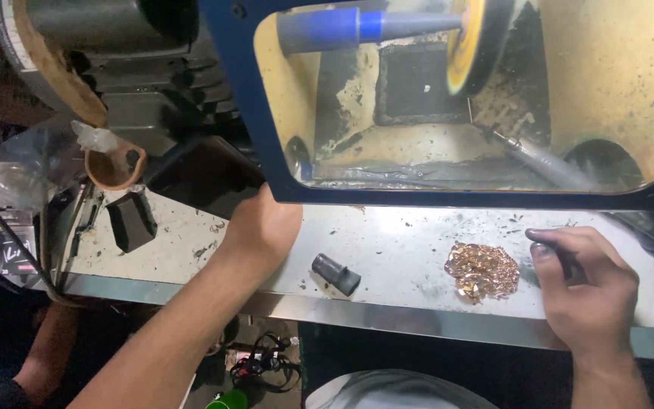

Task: Polishing small jewelry components using a bench-mounted polishing wheel and sorting small metal beads on a workbench.

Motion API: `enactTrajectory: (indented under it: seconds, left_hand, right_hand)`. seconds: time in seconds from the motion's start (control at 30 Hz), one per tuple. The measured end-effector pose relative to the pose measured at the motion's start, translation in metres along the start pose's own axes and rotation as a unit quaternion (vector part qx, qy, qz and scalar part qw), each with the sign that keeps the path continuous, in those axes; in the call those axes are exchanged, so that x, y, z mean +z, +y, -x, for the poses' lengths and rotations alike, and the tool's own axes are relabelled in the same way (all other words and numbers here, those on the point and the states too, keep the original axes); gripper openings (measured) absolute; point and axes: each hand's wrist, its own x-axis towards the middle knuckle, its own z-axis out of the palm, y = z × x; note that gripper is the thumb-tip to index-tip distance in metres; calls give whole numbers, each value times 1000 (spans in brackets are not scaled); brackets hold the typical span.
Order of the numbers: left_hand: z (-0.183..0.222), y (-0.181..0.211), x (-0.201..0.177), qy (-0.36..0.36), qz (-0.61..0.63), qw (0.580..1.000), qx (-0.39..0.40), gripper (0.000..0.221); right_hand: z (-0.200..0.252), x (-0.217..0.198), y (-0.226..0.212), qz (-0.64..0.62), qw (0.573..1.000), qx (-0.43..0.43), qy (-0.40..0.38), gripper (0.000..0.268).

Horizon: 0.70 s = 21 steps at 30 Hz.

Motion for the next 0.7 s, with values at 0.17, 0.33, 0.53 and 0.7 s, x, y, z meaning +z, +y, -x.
enactTrajectory:
  seconds: [0.17, 0.33, 0.53, 0.7]
  left_hand:
    - [-21, -26, 6, 6, -35, 996, 84, 27]
    - [-17, -18, 3, 1, -65, 995, 74, 34]
    - [-48, -42, 13, 25, -86, 994, 64, 24]
    - [-66, -61, 19, 15, -88, 978, 188, 31]
  right_hand:
    - [0, -2, -1, -21, 1000, 8, 1, 7]
    - [-2, -2, -3, -20, 1000, 5, -4, 6]
    - [-4, -3, -5, -24, 1000, 3, -4, 7]
    - [-5, -2, -7, -26, 1000, 8, -11, 9]
